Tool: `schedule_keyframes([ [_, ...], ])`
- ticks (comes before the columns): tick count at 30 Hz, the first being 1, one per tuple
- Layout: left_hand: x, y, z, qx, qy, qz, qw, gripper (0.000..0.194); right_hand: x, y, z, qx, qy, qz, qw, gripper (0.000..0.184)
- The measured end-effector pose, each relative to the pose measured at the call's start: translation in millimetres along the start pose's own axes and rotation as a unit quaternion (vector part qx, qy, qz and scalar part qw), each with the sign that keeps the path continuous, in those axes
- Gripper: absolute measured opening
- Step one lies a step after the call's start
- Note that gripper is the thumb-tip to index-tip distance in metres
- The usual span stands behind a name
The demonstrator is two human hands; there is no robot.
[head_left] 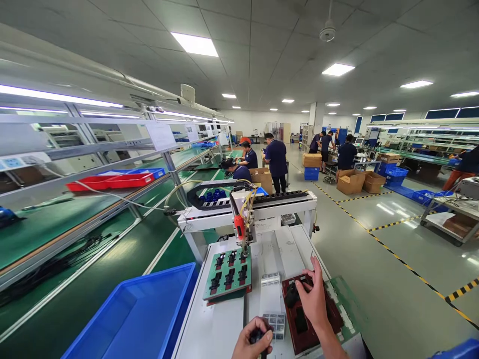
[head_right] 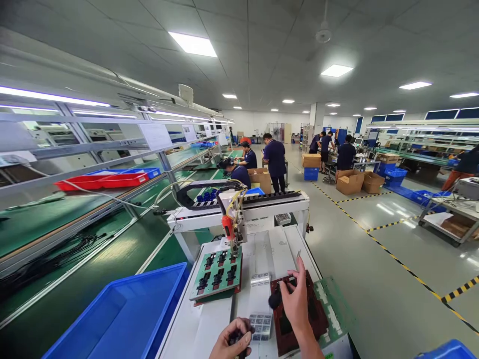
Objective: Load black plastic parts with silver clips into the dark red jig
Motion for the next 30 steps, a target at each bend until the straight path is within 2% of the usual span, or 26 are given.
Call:
schedule_keyframes([
  [2,-2,-10.1,1,0.026,-0.021,0.005,0.999,0.057,21,-16,-11,0.009,-0.035,0.056,0.998,0.087],
  [5,-4,-28.0,1,0.085,-0.031,0.000,0.996,0.070,42,-33,-26,0.028,-0.071,0.099,0.992,0.089],
  [8,-3,-37.1,0,0.118,-0.024,-0.013,0.993,0.070,49,-37,-34,0.035,-0.090,0.116,0.989,0.086],
  [11,3,-38.1,-2,0.138,-0.014,-0.028,0.990,0.068,51,-37,-38,0.047,-0.105,0.141,0.983,0.085],
  [14,7,-37.2,-8,0.167,-0.004,-0.058,0.984,0.082,55,-43,-44,0.086,-0.112,0.170,0.975,0.079],
  [15,5,-34.9,-10,0.165,-0.005,-0.071,0.984,0.087,57,-44,-47,0.094,-0.109,0.172,0.975,0.076],
  [17,-6,-22.3,-12,0.107,-0.027,-0.072,0.991,0.091,63,-39,-51,0.073,-0.087,0.151,0.982,0.073],
  [19,-24,-7.7,-14,0.029,-0.063,-0.015,0.997,0.082,66,-30,-57,0.027,-0.076,0.120,0.990,0.073],
  [21,-48,-0.9,-18,-0.015,-0.098,0.067,0.993,0.070,64,-28,-67,0.008,-0.105,0.128,0.986,0.076],
  [25,-78,0.2,-23,-0.043,-0.129,0.129,0.982,0.057,51,-43,-87,0.051,-0.198,0.191,0.960,0.090],
  [30,-80,-3.7,-24,-0.038,-0.151,0.128,0.980,0.053,45,-49,-92,0.062,-0.222,0.171,0.958,0.099],
])
Point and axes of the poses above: each hand's wrist, its own z-axis towards the middle knuckle, its own y-axis out of the back of the hand, x = y × z, the point moved 8 cm from there along z, towards the middle knuckle, and after that the axes turned 14 degrees about z, right-handed, at the moved point
